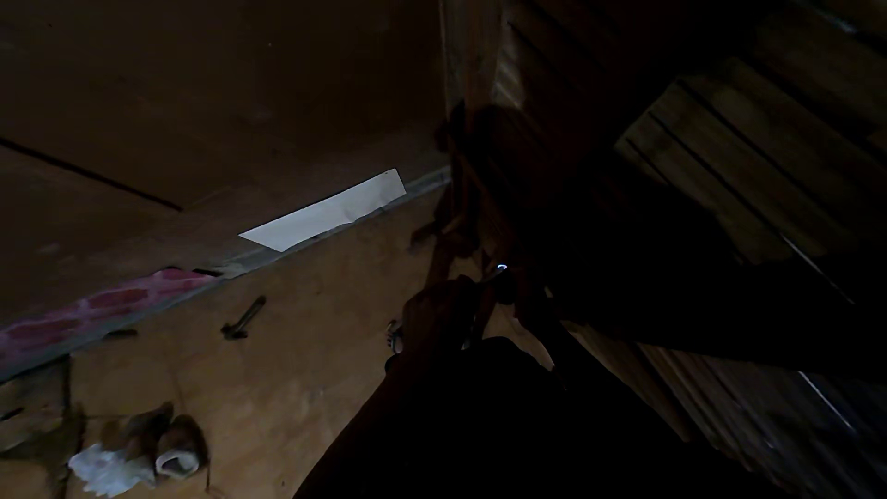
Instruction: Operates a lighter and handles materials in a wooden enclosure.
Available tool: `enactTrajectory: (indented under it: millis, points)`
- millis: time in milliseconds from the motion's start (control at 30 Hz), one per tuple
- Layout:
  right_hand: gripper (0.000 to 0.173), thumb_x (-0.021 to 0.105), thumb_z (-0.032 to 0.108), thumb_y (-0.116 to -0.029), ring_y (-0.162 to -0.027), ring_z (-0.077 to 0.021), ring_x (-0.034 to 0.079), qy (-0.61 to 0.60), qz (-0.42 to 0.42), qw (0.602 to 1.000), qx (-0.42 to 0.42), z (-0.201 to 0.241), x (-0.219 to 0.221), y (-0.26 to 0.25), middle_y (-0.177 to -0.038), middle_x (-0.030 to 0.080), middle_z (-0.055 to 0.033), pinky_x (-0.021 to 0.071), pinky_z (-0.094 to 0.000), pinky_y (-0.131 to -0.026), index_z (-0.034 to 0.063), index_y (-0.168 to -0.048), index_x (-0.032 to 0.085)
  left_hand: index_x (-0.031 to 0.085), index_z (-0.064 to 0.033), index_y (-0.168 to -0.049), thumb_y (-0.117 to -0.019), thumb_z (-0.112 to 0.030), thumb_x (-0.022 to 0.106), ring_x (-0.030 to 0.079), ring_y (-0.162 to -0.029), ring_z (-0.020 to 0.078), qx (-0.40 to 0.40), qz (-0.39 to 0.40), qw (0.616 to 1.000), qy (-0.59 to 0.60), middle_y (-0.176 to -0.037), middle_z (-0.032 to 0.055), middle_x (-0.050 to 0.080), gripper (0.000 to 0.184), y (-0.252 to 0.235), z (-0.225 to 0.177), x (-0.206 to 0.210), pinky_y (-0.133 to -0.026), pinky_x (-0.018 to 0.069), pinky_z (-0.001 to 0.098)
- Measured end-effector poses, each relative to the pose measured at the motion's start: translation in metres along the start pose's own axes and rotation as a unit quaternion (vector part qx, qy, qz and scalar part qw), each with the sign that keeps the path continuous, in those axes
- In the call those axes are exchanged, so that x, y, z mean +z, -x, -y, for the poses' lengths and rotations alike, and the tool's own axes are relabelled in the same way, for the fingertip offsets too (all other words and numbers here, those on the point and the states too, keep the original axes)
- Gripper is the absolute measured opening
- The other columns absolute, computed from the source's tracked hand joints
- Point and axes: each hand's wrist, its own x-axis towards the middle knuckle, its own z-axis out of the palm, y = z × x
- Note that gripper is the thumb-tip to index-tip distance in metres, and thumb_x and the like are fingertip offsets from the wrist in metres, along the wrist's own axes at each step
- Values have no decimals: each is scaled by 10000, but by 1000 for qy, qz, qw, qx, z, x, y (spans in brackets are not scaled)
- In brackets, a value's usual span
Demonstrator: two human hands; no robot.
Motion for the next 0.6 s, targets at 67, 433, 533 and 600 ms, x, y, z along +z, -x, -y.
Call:
enactTrajectory:
  millis: [67, 433, 533, 600]
  points:
    - [420, 275, 121, -1104, -519, 14, 498, -20, -7, 1000, 11, 2, 2, 0, -614, 536, 77, 441, -140, -521, 34, -843, 592, 725, -50, -882, -993, -271, 606, 642, -541, 238, -2, 1, 1000, -1, -645, 82, 646, 275, 0, 0, 0, -482, 488, 382]
    - [308, 352, 90, -1089, -670, 7, 577, 73, -20, 996, -47, -12, -1, 7, -812, 615, -17, 515, -154, -643, -103, -1124, 589, 776, -54, -998, -974, -231, 647, 733, -705, 294, -66, 54, 996, 5, -795, 125, 737, 220, 3, -12, -12, -612, 582, 454]
    - [318, 368, 28, -1095, -930, -153, 603, 206, -30, 974, 93, 57, 23, 31, -1139, 621, -236, 489, -228, -883, -160, -1285, 539, 753, -39, -1073, -1003, -185, 602, 735, -828, 355, -75, 103, 990, 53, -913, 170, 743, 221, 4, -11, -19, -712, 581, 513]
    - [336, 397, 51, -1091, -1087, -225, 617, 317, -41, 941, 114, 63, 32, 37, -1283, 600, -269, 473, -301, -987, -128, -1340, 531, 728, -31, -1177, -1023, -190, 575, 726, -960, 369, -96, 168, 979, 59, -1046, 187, 745, 269, -1, -15, -34, -815, 569, 530]
